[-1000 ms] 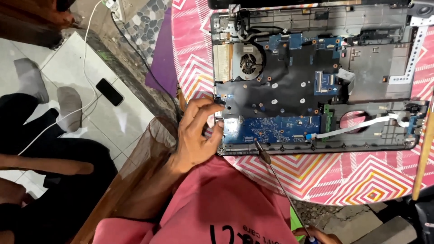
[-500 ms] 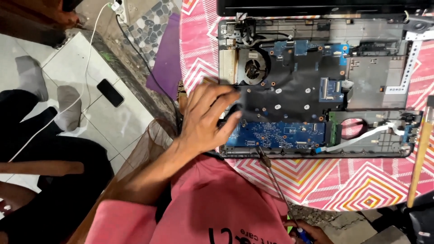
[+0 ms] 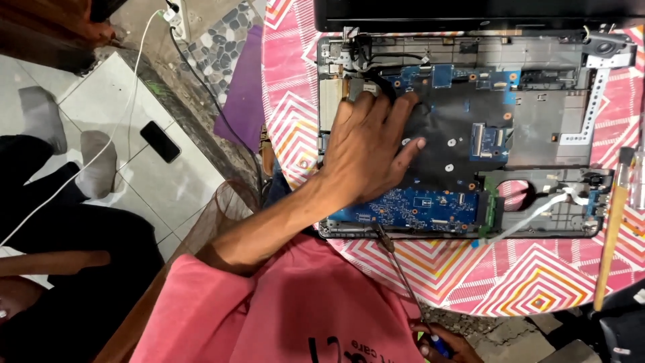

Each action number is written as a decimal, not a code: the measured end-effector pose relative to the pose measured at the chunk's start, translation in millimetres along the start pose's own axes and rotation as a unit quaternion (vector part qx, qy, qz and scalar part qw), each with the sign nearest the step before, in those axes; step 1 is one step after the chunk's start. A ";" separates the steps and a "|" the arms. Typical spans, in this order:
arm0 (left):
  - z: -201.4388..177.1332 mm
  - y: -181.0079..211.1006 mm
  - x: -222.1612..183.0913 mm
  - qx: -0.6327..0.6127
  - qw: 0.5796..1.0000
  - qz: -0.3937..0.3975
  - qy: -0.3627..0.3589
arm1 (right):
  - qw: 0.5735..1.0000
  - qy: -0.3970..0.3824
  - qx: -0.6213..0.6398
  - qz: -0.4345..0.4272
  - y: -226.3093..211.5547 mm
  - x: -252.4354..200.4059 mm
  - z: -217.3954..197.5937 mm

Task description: Disassembling a laptop by removing screws, disconnecting internal ribbon cables, and lifting the motherboard from the chassis.

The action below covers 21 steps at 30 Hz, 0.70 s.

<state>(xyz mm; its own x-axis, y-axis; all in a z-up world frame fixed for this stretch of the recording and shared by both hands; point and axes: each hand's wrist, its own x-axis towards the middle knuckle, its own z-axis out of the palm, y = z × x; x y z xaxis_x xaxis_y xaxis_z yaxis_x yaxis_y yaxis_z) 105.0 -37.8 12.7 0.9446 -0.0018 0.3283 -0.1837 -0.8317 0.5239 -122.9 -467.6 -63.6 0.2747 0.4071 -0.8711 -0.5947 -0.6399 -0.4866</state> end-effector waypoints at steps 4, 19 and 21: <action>3.4 4.8 0.8 -0.004 1.000 -0.014 -0.011 | 0.999 0.014 -0.022 -0.024 5.6 3.8 -3.6; 31.2 -19.1 14.8 -0.006 0.999 -0.018 0.046 | 0.997 0.028 0.017 -0.066 28.3 -17.4 -32.5; 31.2 -16.9 14.4 -0.021 0.998 -0.034 0.049 | 0.994 0.036 0.016 -0.098 45.9 -15.8 -31.0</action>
<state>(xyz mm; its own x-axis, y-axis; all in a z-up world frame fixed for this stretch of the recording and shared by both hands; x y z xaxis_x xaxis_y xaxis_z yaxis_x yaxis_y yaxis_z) 130.2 -41.1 -15.9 0.9245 0.1104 0.3649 -0.1325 -0.8045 0.5789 -131.1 -523.5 -74.2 0.4394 0.4736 -0.7633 -0.5488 -0.5312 -0.6455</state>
